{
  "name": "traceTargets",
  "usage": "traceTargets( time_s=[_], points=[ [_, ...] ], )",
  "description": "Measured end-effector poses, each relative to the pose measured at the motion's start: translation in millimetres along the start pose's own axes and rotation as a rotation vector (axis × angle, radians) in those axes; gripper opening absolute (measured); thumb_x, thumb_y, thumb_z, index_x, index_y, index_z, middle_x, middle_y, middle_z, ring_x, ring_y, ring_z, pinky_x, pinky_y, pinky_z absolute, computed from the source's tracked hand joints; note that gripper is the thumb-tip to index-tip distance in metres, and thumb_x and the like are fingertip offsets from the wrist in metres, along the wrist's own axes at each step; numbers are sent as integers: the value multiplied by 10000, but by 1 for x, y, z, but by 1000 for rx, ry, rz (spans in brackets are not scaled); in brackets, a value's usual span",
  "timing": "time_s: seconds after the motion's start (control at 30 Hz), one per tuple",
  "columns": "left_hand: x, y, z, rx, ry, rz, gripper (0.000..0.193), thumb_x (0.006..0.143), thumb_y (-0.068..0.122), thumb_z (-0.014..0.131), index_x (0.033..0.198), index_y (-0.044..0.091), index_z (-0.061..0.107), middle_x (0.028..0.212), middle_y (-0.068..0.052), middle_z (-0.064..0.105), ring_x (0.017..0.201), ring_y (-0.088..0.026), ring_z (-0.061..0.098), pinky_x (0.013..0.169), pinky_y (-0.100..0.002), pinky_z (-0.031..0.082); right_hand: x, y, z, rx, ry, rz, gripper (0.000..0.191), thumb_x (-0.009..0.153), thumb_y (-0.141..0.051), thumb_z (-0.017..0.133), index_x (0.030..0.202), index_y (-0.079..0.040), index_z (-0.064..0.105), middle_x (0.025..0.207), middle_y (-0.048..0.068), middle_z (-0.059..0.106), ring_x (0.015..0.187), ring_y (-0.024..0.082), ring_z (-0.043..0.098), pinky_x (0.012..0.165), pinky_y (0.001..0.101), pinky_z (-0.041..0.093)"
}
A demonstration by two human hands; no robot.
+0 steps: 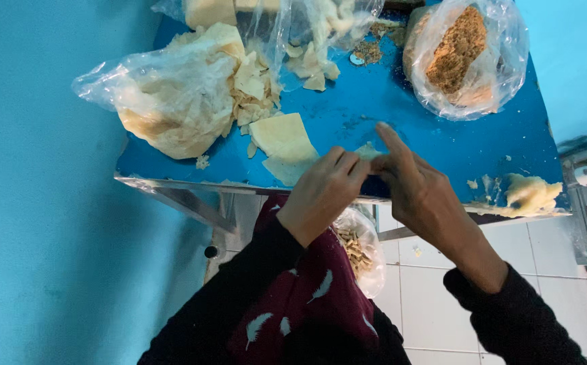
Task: The person sits at a blue table and shapes pieces of pale dough by hand, pressing and rolling flat pieces into cylinders and folded forms. They take dough pieces one at a time from the table, work them between both hands, and set the finished rolled pieces on the table, with bags of a brown crumbly filling nearby.
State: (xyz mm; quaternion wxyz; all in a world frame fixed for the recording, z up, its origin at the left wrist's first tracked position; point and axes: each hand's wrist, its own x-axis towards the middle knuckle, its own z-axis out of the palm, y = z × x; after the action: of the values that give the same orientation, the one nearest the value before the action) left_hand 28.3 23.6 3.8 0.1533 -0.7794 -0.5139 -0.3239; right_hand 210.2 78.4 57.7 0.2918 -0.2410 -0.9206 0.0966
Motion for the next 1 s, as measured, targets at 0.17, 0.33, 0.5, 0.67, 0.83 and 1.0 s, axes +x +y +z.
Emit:
traceTargets(
  time_s=[0.17, 0.33, 0.5, 0.67, 0.83, 1.0],
  points=[
    [17, -16, 18, -204, -37, -176, 81, 868, 94, 690, 934, 62, 656, 945, -122, 620, 948, -313, 595, 788, -424, 515, 9, 8, 2, -127, -23, 35, 805, 899, 52, 730, 1575, -59, 308, 1011, 166, 735, 916, 347, 685, 833, 437, 538],
    [36, -40, 17, -468, -254, -346, 93, 927, 173, 704, 896, 88, 685, 870, -85, 692, 880, -301, 689, 776, -470, 541, 39, 22, -10, 401, -232, 360, 902, 840, 84, 686, 1595, -142, 248, 917, 134, 706, 860, 298, 734, 769, 386, 583],
    [20, -15, 9, -176, -19, -211, 101, 950, 107, 700, 990, 45, 632, 865, -93, 649, 903, -293, 667, 718, -434, 545, 16, 8, 0, 141, -97, 201, 758, 902, 104, 638, 1561, -83, 312, 999, 167, 714, 931, 315, 736, 788, 419, 583],
    [8, -3, 3, 54, 18, -25, 214, 847, 50, 674, 1056, 22, 641, 957, -81, 626, 969, -241, 617, 812, -337, 553, 10, 10, 3, 4, -36, 40, 680, 937, 69, 668, 1523, -27, 339, 1052, 193, 717, 1008, 354, 707, 821, 436, 575],
    [11, -3, -7, 97, -64, 11, 147, 852, 72, 679, 988, 34, 637, 911, -84, 587, 944, -243, 591, 817, -347, 523, 11, 15, -5, 174, -123, 139, 704, 898, 67, 639, 1521, -40, 331, 1011, 174, 707, 970, 323, 727, 805, 416, 589],
    [-4, 20, -26, 188, -133, 30, 159, 884, 98, 667, 1016, 9, 671, 971, -84, 611, 1007, -249, 591, 897, -379, 508, -9, 3, -3, -48, -118, 121, 666, 926, 41, 644, 1519, -62, 358, 1054, 128, 743, 955, 319, 726, 768, 420, 576]
  ],
)
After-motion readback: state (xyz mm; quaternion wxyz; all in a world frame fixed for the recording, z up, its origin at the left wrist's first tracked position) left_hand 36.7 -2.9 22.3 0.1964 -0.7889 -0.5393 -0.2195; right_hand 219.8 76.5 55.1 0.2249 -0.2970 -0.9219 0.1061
